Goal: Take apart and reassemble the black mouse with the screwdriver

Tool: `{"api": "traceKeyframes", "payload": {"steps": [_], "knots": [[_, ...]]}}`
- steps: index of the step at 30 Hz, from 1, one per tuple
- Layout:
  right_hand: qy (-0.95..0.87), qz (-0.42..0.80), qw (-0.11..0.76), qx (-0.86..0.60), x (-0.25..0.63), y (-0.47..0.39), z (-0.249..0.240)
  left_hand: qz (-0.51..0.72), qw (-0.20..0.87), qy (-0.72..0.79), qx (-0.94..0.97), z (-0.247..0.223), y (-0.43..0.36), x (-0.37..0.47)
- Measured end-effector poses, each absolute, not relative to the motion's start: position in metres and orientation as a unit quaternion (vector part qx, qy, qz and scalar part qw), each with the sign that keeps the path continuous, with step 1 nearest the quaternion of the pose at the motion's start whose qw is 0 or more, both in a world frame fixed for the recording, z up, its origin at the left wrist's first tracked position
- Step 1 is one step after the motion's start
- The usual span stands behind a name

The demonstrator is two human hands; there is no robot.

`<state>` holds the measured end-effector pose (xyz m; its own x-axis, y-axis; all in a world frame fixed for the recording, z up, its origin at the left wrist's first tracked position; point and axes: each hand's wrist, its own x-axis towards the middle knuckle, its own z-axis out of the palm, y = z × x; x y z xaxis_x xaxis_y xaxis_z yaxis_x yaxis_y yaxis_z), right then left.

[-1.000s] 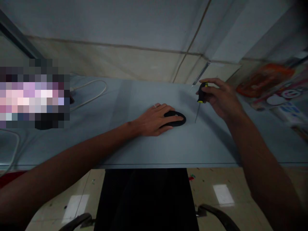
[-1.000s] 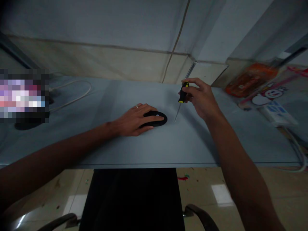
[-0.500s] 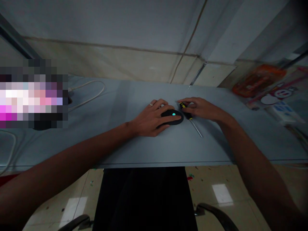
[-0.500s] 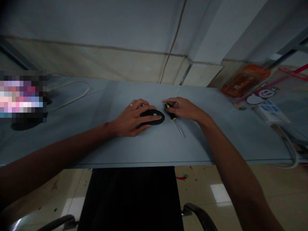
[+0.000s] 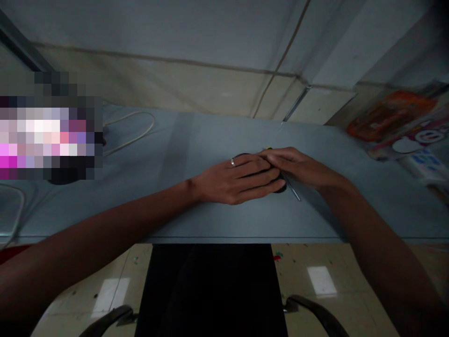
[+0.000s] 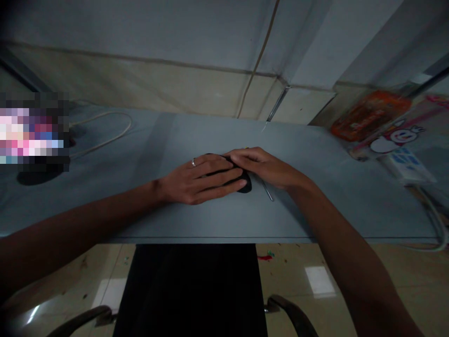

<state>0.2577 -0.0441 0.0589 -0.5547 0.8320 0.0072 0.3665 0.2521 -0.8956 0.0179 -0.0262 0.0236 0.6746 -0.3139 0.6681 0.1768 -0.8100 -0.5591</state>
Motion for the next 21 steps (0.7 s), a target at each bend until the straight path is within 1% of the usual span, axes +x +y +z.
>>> {"api": "traceKeyframes", "payload": {"steps": [6,9,11,14,16,18,21], "knots": [[-0.727,0.514,0.248,-0.381,0.261,-0.045,0.06,-0.382,0.353,0.075,-0.851,0.028,-0.028,0.02],[-0.731,0.508,0.252,-0.379,0.26,-0.045,0.061,-0.381,0.373,0.076,-0.842,0.029,-0.029,0.02],[-0.745,0.484,0.262,-0.376,0.258,-0.046,0.062,-0.385,0.367,0.085,-0.842,0.029,-0.03,0.02],[-0.777,0.402,0.298,-0.382,0.256,-0.046,0.062,-0.412,0.314,0.069,-0.852,0.026,-0.032,0.019],[-0.806,0.313,0.315,-0.392,0.256,-0.045,0.061,-0.443,0.266,0.028,-0.855,0.023,-0.033,0.019],[-0.842,0.215,0.309,-0.388,0.256,-0.043,0.058,-0.46,0.225,-0.018,-0.858,0.019,-0.032,0.017],[-0.887,0.11,0.263,-0.364,0.258,-0.04,0.052,-0.461,0.166,-0.089,-0.867,0.013,-0.025,0.013]]}}
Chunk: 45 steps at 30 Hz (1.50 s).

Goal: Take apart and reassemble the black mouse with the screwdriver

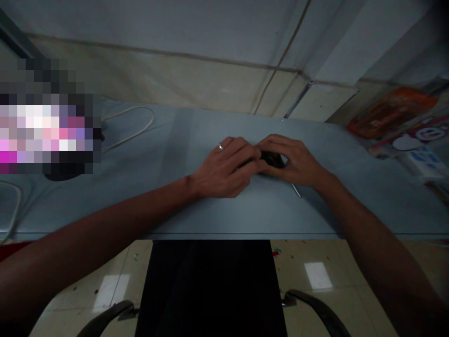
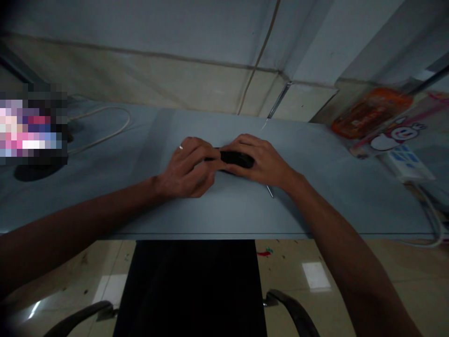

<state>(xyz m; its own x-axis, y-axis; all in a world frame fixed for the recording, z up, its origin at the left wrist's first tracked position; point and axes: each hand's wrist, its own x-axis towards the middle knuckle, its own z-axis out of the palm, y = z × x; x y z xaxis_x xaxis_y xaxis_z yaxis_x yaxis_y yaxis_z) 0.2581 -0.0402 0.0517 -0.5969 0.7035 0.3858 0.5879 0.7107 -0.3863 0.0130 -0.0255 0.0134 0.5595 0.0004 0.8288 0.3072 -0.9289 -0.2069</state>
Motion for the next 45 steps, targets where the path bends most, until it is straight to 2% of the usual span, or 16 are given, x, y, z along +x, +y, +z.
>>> {"api": "traceKeyframes", "payload": {"steps": [4,8,18,45], "knots": [[-0.906,0.046,0.197,-0.372,0.259,-0.037,0.044,-0.471,0.101,-0.168,-0.86,0.009,-0.014,0.01],[-0.907,0.058,0.176,-0.377,0.259,-0.037,0.045,-0.474,0.062,-0.2,-0.856,0.007,-0.007,0.01],[-0.868,0.05,0.295,-0.395,0.262,-0.038,0.057,-0.484,0.084,-0.155,-0.857,0.007,-0.005,0.012],[-0.879,-0.058,0.298,-0.367,0.263,-0.04,0.056,-0.454,0.105,-0.134,-0.875,0.008,-0.007,0.011]]}}
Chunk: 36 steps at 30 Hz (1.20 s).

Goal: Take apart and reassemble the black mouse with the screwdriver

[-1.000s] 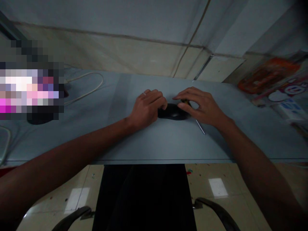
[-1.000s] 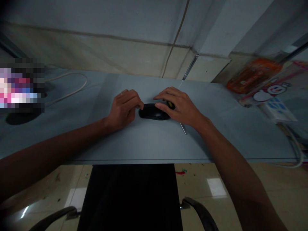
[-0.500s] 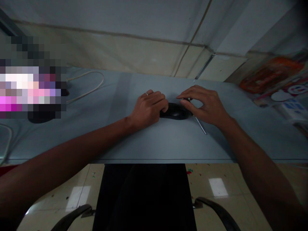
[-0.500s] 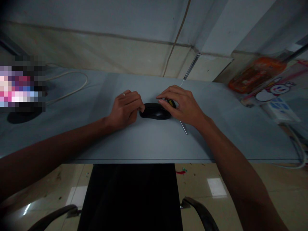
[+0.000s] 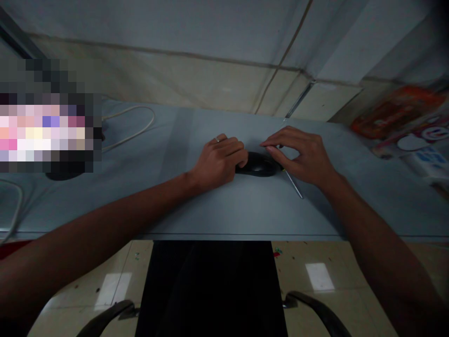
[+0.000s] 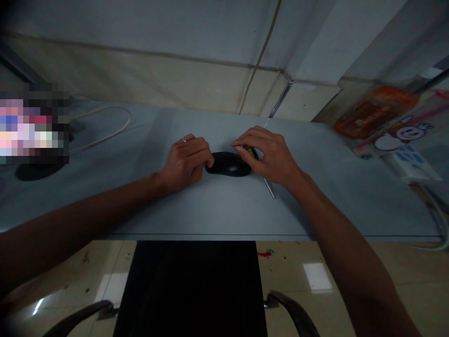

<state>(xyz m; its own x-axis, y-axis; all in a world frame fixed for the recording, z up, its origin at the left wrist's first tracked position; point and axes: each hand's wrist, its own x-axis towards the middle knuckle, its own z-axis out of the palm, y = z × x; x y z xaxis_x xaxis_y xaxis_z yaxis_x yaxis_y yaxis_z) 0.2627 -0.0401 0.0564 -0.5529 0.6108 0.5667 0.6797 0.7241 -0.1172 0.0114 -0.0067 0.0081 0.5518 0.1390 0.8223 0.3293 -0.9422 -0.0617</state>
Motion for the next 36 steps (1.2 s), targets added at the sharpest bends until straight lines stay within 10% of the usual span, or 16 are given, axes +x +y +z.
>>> {"api": "traceKeyframes", "payload": {"steps": [36], "knots": [[-0.874,-0.059,0.3,-0.377,0.2661,-0.0393,0.0574,-0.447,0.103,-0.132,-0.879,0.0068,-0.0069,0.0113]]}}
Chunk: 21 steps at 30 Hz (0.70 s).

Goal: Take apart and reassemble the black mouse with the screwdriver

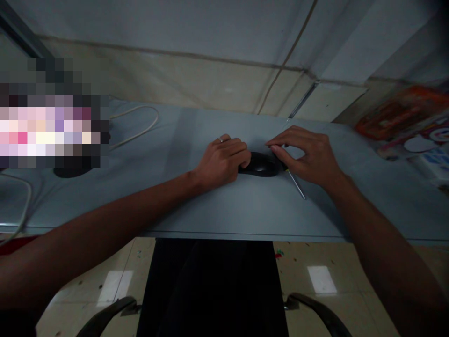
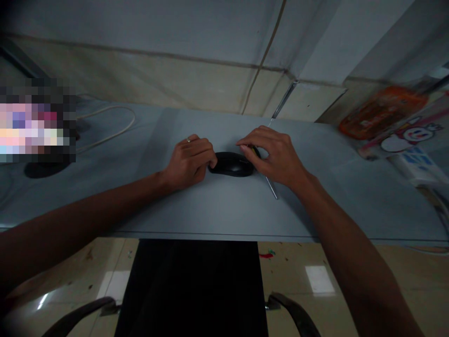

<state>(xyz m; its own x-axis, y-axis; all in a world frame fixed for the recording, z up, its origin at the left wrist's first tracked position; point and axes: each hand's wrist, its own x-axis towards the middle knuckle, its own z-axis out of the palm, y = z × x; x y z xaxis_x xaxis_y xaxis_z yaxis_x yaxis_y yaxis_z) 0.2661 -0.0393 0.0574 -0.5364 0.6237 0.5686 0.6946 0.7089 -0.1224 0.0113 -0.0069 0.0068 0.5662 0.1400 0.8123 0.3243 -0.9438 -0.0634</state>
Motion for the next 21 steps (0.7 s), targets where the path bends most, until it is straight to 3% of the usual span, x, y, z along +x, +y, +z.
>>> {"api": "traceKeyframes", "payload": {"steps": [6,12,16,21], "knots": [[-0.847,-0.095,0.259,-0.455,0.281,-0.025,0.045,-0.441,0.099,-0.147,-0.88,0.006,-0.006,0.012],[-0.856,-0.049,0.189,-0.478,0.285,-0.017,0.025,-0.418,0.057,-0.222,-0.879,0.003,-0.005,0.013],[-0.84,-0.025,0.242,-0.486,0.282,-0.017,0.03,-0.443,-0.008,-0.263,-0.857,0.001,-0.002,0.013],[-0.729,-0.047,0.393,-0.558,0.281,-0.022,0.047,-0.48,-0.078,-0.306,-0.818,-0.001,0.002,0.012]]}}
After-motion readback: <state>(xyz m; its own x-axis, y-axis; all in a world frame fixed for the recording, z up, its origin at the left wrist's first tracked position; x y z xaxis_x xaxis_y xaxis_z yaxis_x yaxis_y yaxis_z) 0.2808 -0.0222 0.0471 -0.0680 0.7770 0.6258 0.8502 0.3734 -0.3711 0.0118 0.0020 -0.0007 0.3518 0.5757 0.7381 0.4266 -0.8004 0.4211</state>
